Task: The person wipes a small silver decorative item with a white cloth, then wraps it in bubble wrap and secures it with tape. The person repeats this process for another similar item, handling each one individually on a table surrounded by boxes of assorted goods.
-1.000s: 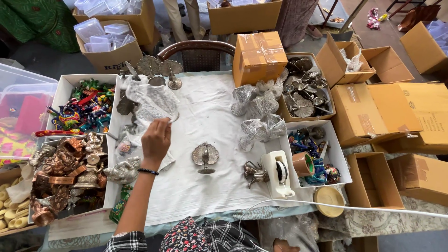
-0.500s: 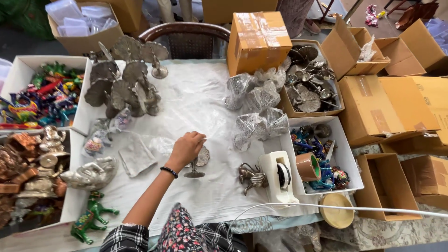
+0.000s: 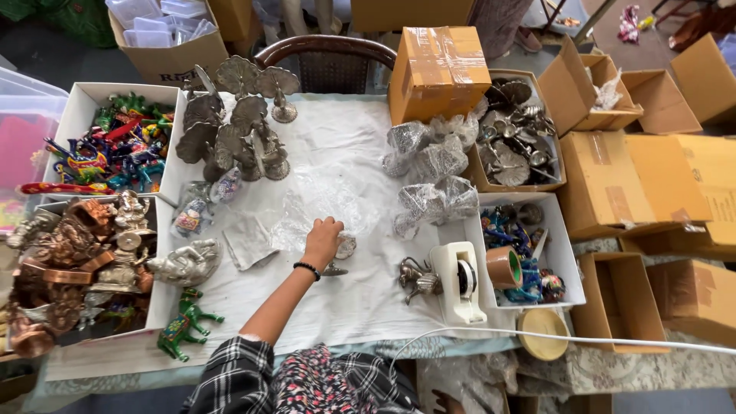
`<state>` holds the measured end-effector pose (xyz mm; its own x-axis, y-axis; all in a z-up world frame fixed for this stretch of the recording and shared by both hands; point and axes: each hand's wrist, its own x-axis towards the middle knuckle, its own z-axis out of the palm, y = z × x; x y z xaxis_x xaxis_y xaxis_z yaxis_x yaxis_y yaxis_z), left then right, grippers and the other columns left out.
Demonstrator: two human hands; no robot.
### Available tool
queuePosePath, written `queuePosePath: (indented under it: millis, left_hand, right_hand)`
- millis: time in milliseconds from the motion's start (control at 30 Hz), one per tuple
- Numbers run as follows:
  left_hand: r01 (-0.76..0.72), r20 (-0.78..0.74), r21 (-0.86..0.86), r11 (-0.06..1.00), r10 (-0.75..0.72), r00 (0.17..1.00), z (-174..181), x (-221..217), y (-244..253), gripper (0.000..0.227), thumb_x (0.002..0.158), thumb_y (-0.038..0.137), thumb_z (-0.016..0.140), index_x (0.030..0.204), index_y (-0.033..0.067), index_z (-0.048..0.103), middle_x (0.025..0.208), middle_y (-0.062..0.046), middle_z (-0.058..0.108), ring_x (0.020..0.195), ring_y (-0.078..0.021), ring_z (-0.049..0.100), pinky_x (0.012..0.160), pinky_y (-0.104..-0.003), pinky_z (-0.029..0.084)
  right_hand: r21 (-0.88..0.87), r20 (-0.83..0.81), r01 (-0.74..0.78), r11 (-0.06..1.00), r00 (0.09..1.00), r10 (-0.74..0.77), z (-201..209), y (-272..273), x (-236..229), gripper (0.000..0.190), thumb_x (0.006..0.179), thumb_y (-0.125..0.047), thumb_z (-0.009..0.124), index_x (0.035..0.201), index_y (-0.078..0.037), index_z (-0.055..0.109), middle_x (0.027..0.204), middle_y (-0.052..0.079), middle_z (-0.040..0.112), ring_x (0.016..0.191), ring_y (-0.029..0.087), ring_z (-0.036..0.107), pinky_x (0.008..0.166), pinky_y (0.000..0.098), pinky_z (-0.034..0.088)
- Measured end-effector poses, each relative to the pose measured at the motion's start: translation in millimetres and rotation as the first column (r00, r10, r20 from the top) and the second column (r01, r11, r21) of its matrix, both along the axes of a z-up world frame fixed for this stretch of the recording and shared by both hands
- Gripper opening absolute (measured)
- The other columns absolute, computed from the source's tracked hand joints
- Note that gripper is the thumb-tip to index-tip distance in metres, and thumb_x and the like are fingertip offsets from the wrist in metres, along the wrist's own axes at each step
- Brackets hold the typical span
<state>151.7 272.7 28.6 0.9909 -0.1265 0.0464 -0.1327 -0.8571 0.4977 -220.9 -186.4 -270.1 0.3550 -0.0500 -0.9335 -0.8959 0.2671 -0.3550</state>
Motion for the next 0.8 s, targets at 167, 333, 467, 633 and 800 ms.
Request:
queuePosePath:
  millis: [167, 333, 467, 633, 800]
  left_hand:
    - [0.033, -0.012, 0.002, 0.999, -0.033, 0.999, -26, 8, 11, 0.009, 0.089, 0.011, 0.073, 0.096, 0.0062, 0.070, 0.099, -0.012, 0.066, 0.100, -0.0346, 0.061, 0.086, -0.044, 0.054]
    - [0.110, 0.059, -0.111, 0.988, -0.104, 0.993, -2, -17, 11, 0.012, 0.088, 0.006, 0.070, 0.100, 0.0062, 0.070, 0.098, -0.013, 0.066, 0.101, -0.0370, 0.061, 0.086, -0.046, 0.052]
    - [0.127, 0.138, -0.153, 0.980, -0.107, 0.985, 20, -34, 7, 0.028, 0.070, 0.009, 0.075, 0.098, 0.0044, 0.072, 0.103, -0.018, 0.064, 0.102, -0.0439, 0.056, 0.079, -0.048, 0.050]
    - [0.041, 0.125, -0.277, 0.960, -0.006, 0.992, 20, -29, 20, 0.020, 0.089, 0.005, 0.065, 0.107, 0.0064, 0.073, 0.100, -0.015, 0.067, 0.100, -0.0358, 0.063, 0.090, -0.045, 0.052]
    - [-0.099, 0.140, -0.555, 0.826, 0.210, 0.968, 55, -15, 52, 0.021, 0.098, 0.009, 0.063, 0.118, 0.0064, 0.070, 0.115, -0.015, 0.071, 0.103, -0.0340, 0.069, 0.090, -0.043, 0.055]
  right_hand:
    - [-0.389, 0.002, -0.459, 0.798, 0.866, 0.499, 44, -38, -2, 0.042, 0.089, -0.024, 0.061, 0.129, -0.018, 0.074, 0.118, 0.007, 0.077, 0.105, 0.022, 0.072, 0.078, 0.0385, 0.062]
    - [-0.703, 0.403, -0.002, 0.711, 0.823, 0.400, 107, -58, 32, 0.034, 0.094, -0.038, 0.061, 0.107, -0.011, 0.078, 0.083, 0.011, 0.079, 0.076, 0.030, 0.073, 0.071, 0.0407, 0.056]
    - [-0.647, 0.613, 0.204, 0.735, 0.712, 0.342, 265, 10, 152, 0.030, 0.100, -0.029, 0.064, 0.114, -0.004, 0.075, 0.085, 0.007, 0.075, 0.070, 0.013, 0.066, 0.067, 0.0281, 0.053]
    - [-0.411, 0.784, -0.099, 0.906, 0.469, 0.407, 313, 140, 272, 0.028, 0.096, -0.021, 0.069, 0.121, -0.010, 0.074, 0.093, 0.001, 0.075, 0.080, 0.006, 0.069, 0.068, 0.0213, 0.057]
    - [-0.704, 0.563, -0.537, 0.465, -0.023, 0.826, 312, 273, 313, 0.071, 0.083, -0.012, 0.083, 0.146, -0.019, 0.051, 0.127, 0.015, 0.064, 0.102, 0.022, 0.066, 0.085, 0.0351, 0.055]
